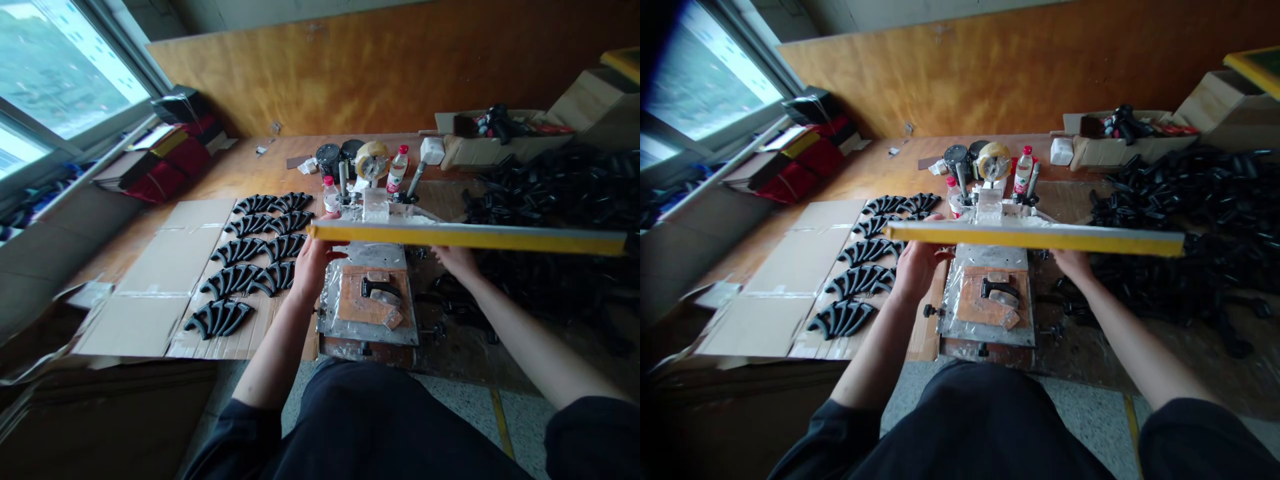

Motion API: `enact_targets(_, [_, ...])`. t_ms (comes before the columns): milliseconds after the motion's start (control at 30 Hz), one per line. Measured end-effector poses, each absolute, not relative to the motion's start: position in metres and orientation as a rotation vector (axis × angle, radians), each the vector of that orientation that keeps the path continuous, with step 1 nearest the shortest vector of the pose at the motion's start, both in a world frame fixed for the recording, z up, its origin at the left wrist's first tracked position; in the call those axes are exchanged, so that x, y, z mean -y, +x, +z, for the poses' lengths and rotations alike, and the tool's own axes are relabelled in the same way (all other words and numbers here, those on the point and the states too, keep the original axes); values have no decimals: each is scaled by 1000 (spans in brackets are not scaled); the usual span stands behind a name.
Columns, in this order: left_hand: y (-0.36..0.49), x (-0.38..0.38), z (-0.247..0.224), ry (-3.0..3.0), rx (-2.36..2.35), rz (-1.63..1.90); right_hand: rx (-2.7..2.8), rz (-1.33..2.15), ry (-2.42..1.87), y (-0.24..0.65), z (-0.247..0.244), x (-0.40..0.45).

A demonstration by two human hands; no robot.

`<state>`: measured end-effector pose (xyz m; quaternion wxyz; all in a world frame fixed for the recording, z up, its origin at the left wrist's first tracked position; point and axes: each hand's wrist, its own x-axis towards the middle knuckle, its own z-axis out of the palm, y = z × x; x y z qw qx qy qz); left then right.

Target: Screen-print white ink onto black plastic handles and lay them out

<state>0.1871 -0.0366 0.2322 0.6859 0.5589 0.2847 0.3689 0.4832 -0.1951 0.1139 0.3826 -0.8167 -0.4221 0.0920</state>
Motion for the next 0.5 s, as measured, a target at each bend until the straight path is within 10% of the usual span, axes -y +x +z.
enact_targets(167, [198, 52, 209, 1117, -739, 859, 1664, 244, -2192, 381, 71, 196])
enact_targets(300, [186, 113, 152, 931, -829, 187, 1555, 229, -2385, 329, 89, 186])
enact_targets(500, [157, 135, 111, 717, -1001, 313, 1893, 148, -1818, 299, 116, 221])
